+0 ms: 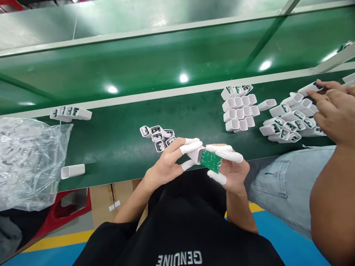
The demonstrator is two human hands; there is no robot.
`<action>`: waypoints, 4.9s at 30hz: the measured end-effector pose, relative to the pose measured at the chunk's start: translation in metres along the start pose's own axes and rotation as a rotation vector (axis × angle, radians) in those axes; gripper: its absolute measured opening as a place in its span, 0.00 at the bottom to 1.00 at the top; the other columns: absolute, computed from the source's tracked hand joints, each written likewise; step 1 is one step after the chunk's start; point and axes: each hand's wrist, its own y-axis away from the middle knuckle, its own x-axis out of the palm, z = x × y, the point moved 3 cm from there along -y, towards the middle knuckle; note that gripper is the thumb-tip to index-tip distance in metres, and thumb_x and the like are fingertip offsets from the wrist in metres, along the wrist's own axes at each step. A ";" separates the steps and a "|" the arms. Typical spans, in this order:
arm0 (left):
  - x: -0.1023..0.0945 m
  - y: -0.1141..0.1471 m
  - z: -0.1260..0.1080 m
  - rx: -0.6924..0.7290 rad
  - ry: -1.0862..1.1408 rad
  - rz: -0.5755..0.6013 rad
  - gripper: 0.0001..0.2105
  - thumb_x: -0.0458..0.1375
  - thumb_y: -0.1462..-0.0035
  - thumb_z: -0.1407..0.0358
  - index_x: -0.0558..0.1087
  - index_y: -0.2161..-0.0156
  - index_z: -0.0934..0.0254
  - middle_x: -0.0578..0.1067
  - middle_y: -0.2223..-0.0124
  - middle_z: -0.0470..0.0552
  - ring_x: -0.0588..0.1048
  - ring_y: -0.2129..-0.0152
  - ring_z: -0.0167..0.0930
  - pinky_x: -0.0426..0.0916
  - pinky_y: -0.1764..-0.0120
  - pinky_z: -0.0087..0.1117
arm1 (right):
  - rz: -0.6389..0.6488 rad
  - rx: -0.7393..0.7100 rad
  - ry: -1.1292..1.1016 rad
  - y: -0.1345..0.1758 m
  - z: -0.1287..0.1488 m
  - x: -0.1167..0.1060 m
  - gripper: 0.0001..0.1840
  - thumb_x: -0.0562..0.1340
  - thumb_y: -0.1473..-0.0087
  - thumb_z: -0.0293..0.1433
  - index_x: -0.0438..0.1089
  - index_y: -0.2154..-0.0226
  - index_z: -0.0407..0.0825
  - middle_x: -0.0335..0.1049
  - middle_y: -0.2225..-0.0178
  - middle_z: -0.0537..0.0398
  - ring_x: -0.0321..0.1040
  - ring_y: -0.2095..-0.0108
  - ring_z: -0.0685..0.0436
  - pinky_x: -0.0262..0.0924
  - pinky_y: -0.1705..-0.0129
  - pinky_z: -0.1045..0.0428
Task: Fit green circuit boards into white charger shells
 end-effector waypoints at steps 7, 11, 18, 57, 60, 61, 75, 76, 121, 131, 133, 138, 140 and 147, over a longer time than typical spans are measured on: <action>0.000 -0.003 0.001 0.022 -0.012 0.004 0.35 0.70 0.31 0.72 0.69 0.23 0.52 0.83 0.39 0.61 0.84 0.44 0.41 0.82 0.43 0.42 | 0.009 0.023 0.010 0.003 -0.003 0.000 0.34 0.82 0.43 0.33 0.79 0.37 0.66 0.86 0.44 0.48 0.84 0.43 0.29 0.84 0.47 0.30; 0.000 -0.003 0.000 0.020 -0.007 0.014 0.35 0.71 0.31 0.73 0.70 0.23 0.54 0.82 0.39 0.62 0.84 0.44 0.40 0.82 0.42 0.42 | 0.024 0.014 0.009 0.003 -0.004 0.000 0.36 0.81 0.43 0.32 0.78 0.35 0.67 0.86 0.43 0.48 0.83 0.42 0.29 0.84 0.47 0.31; 0.000 -0.002 0.001 0.015 0.014 0.008 0.38 0.72 0.33 0.72 0.69 0.22 0.53 0.82 0.39 0.61 0.84 0.44 0.40 0.83 0.43 0.42 | 0.029 0.004 0.041 0.000 -0.002 0.002 0.35 0.80 0.41 0.31 0.79 0.34 0.66 0.84 0.42 0.48 0.83 0.42 0.31 0.84 0.48 0.34; 0.030 0.027 0.008 -0.690 0.803 -0.162 0.22 0.57 0.23 0.43 0.75 0.45 0.60 0.85 0.55 0.56 0.86 0.59 0.40 0.80 0.54 0.42 | 0.274 0.171 0.247 -0.017 -0.011 0.006 0.34 0.80 0.42 0.36 0.76 0.35 0.61 0.80 0.45 0.50 0.78 0.47 0.34 0.76 0.42 0.37; 0.018 0.025 0.007 -0.581 0.507 -0.144 0.21 0.58 0.23 0.44 0.77 0.48 0.61 0.83 0.53 0.56 0.82 0.58 0.38 0.77 0.53 0.40 | 0.251 0.219 0.184 -0.016 -0.019 0.004 0.26 0.79 0.40 0.40 0.79 0.42 0.59 0.80 0.50 0.52 0.77 0.52 0.36 0.74 0.46 0.39; 0.015 0.023 0.005 -0.541 0.423 -0.109 0.20 0.59 0.24 0.44 0.77 0.49 0.61 0.83 0.53 0.56 0.81 0.59 0.37 0.76 0.53 0.39 | 0.241 0.243 0.160 -0.015 -0.022 0.003 0.24 0.78 0.39 0.42 0.79 0.43 0.58 0.80 0.52 0.53 0.77 0.53 0.37 0.74 0.47 0.40; 0.015 0.029 0.016 -0.570 0.428 -0.062 0.20 0.61 0.26 0.44 0.72 0.56 0.60 0.76 0.59 0.51 0.73 0.63 0.34 0.71 0.58 0.37 | 0.338 0.341 0.186 -0.024 -0.023 0.014 0.21 0.67 0.29 0.54 0.73 0.56 0.54 0.75 0.59 0.55 0.70 0.59 0.41 0.65 0.53 0.44; 0.017 0.030 0.015 -0.574 0.447 -0.070 0.21 0.62 0.26 0.43 0.72 0.57 0.60 0.76 0.59 0.51 0.73 0.63 0.34 0.71 0.58 0.37 | 0.340 0.343 0.184 -0.024 -0.023 0.014 0.21 0.65 0.29 0.55 0.72 0.58 0.54 0.74 0.61 0.56 0.69 0.60 0.41 0.64 0.54 0.45; 0.050 0.033 -0.002 -1.042 1.085 -0.422 0.24 0.81 0.46 0.48 0.87 0.53 0.63 0.87 0.56 0.56 0.84 0.64 0.33 0.80 0.59 0.30 | 0.287 0.060 0.169 -0.015 -0.057 0.003 0.20 0.71 0.42 0.49 0.66 0.66 0.54 0.63 0.67 0.56 0.60 0.66 0.43 0.55 0.63 0.45; -0.025 0.048 0.004 -0.845 0.534 -0.396 0.28 0.86 0.60 0.61 0.88 0.51 0.60 0.88 0.52 0.58 0.88 0.62 0.43 0.86 0.61 0.36 | 0.259 -0.363 0.496 -0.023 -0.043 0.013 0.34 0.63 0.33 0.60 0.75 0.38 0.54 0.77 0.56 0.46 0.72 0.59 0.34 0.67 0.57 0.38; -0.068 0.053 0.015 -0.693 0.225 -0.533 0.27 0.84 0.58 0.60 0.88 0.51 0.59 0.86 0.52 0.55 0.87 0.62 0.41 0.88 0.57 0.39 | 0.199 -0.306 0.532 -0.023 -0.054 0.006 0.34 0.62 0.31 0.62 0.76 0.39 0.55 0.78 0.56 0.46 0.74 0.57 0.34 0.68 0.56 0.39; -0.168 0.068 0.086 -0.493 -0.609 -0.761 0.17 0.71 0.45 0.53 0.84 0.54 0.61 0.80 0.54 0.51 0.85 0.58 0.39 0.87 0.45 0.45 | 0.169 -0.162 0.644 -0.015 -0.080 -0.008 0.27 0.59 0.26 0.56 0.77 0.46 0.53 0.78 0.57 0.47 0.74 0.57 0.35 0.70 0.54 0.39; -0.187 0.076 0.124 -0.529 -0.660 -0.697 0.17 0.66 0.44 0.53 0.82 0.55 0.62 0.80 0.54 0.53 0.87 0.58 0.42 0.87 0.50 0.43 | 0.186 -0.125 0.661 -0.014 -0.085 -0.010 0.24 0.59 0.25 0.54 0.77 0.48 0.53 0.79 0.57 0.47 0.74 0.56 0.35 0.70 0.53 0.39; -0.190 0.101 0.176 -0.555 -0.687 -0.497 0.14 0.60 0.48 0.57 0.78 0.57 0.59 0.84 0.52 0.55 0.89 0.54 0.44 0.84 0.55 0.35 | 0.241 -0.054 0.667 -0.015 -0.087 -0.005 0.22 0.60 0.25 0.53 0.76 0.50 0.53 0.78 0.58 0.49 0.73 0.58 0.36 0.67 0.54 0.41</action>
